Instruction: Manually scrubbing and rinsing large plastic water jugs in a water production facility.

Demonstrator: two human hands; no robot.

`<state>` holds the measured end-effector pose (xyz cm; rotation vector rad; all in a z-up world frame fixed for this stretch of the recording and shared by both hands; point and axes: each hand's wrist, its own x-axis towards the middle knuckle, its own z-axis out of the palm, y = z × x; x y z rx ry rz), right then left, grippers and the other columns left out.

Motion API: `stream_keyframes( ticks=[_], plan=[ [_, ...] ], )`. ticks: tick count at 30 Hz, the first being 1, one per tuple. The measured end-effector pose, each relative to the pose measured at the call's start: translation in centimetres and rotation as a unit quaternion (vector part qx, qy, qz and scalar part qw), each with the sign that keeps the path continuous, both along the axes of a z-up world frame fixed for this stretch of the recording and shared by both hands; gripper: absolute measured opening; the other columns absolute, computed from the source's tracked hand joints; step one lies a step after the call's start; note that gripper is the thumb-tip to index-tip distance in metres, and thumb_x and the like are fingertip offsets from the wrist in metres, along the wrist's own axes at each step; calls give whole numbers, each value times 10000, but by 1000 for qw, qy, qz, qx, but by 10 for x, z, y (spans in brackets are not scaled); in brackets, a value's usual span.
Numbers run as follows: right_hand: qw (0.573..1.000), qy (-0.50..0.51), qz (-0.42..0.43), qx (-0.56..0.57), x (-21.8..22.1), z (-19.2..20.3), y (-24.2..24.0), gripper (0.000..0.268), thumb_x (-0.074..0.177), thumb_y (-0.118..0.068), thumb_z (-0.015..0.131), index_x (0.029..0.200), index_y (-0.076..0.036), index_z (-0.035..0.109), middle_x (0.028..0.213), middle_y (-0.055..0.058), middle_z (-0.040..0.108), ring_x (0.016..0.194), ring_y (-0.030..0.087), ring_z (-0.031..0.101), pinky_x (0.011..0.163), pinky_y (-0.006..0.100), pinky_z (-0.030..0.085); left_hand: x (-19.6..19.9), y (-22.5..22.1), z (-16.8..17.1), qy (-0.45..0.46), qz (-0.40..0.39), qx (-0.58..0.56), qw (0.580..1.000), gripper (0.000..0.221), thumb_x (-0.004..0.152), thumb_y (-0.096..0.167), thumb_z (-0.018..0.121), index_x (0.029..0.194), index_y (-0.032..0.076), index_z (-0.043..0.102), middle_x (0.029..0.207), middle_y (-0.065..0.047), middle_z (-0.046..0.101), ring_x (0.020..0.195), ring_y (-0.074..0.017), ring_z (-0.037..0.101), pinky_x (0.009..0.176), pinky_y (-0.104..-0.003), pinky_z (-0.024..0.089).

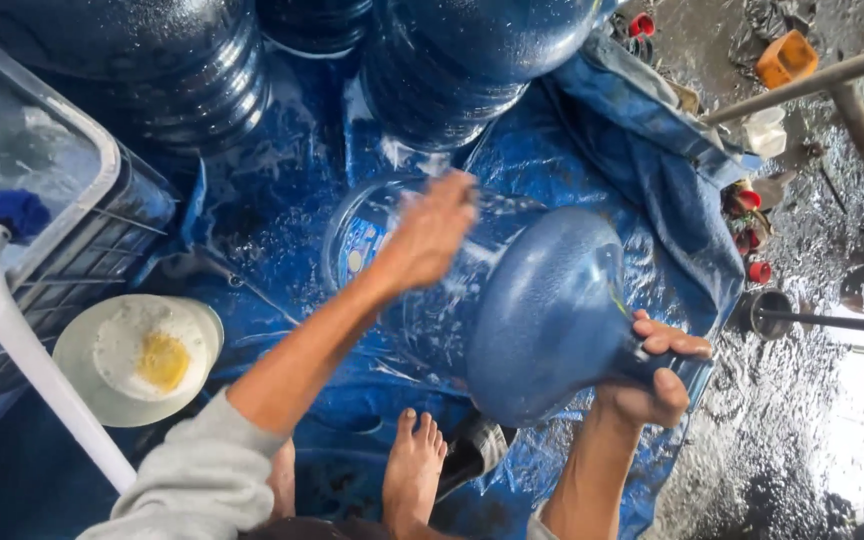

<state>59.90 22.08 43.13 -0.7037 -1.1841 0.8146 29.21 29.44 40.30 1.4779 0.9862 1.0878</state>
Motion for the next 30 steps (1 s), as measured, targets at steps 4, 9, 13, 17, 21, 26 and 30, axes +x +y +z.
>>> stream_keyframes(
  ticks=[4,9,13,17,21,26,30],
  plan=[
    [998,-20,-56,-12,-10,7,7,355,717,-344,511,1030,-197,429,839,0,559,962,156,664,1142,338,580,0,-5,15,84,24,-42,995,617,1066,381,343,1587,53,314,1636,-266,271,1498,-459,275,1199,-657,187],
    [998,62,-1,-20,-9,14,0,325,763,-265,561,1069,-206,655,879,-52,683,1018,154,725,1096,361,594,-2,-3,15,12,91,-33,995,187,951,216,353,962,90,490,868,-62,498,768,-207,471,725,-413,441],
    [998,59,5,-39,-11,19,-1,327,816,-256,562,1120,-243,681,956,-79,702,1129,148,711,1186,444,563,4,-17,23,50,16,-4,999,703,985,415,267,1535,-23,272,1636,-270,248,1456,-407,355,1170,-514,294],
    [988,92,-83,-92,8,5,-3,344,799,-284,518,1112,-310,659,924,-94,654,1118,175,696,1118,424,555,6,0,-13,156,67,-61,984,665,1011,365,317,1570,8,282,1645,-283,227,1519,-480,184,1222,-616,120],
    [988,80,-93,-96,-2,10,-2,317,807,-300,525,1102,-299,641,927,-97,655,1111,164,703,1113,435,569,1,-6,-7,167,86,-9,982,646,993,285,371,1511,-97,321,1588,-333,319,1486,-458,312,1215,-538,255],
    [992,87,-64,-69,-5,15,2,293,830,-276,574,1095,-303,697,920,-113,698,1091,165,721,1137,475,593,0,-7,-11,152,72,-17,986,674,1014,344,316,1562,-42,243,1640,-270,269,1533,-393,248,1245,-507,198],
    [989,119,-44,-79,1,10,1,354,838,-241,545,1131,-329,724,944,-106,708,1102,147,710,1166,445,561,1,-4,-11,135,74,-12,988,675,1002,329,345,1539,-75,278,1614,-295,304,1490,-431,319,1212,-515,270]
  ],
)
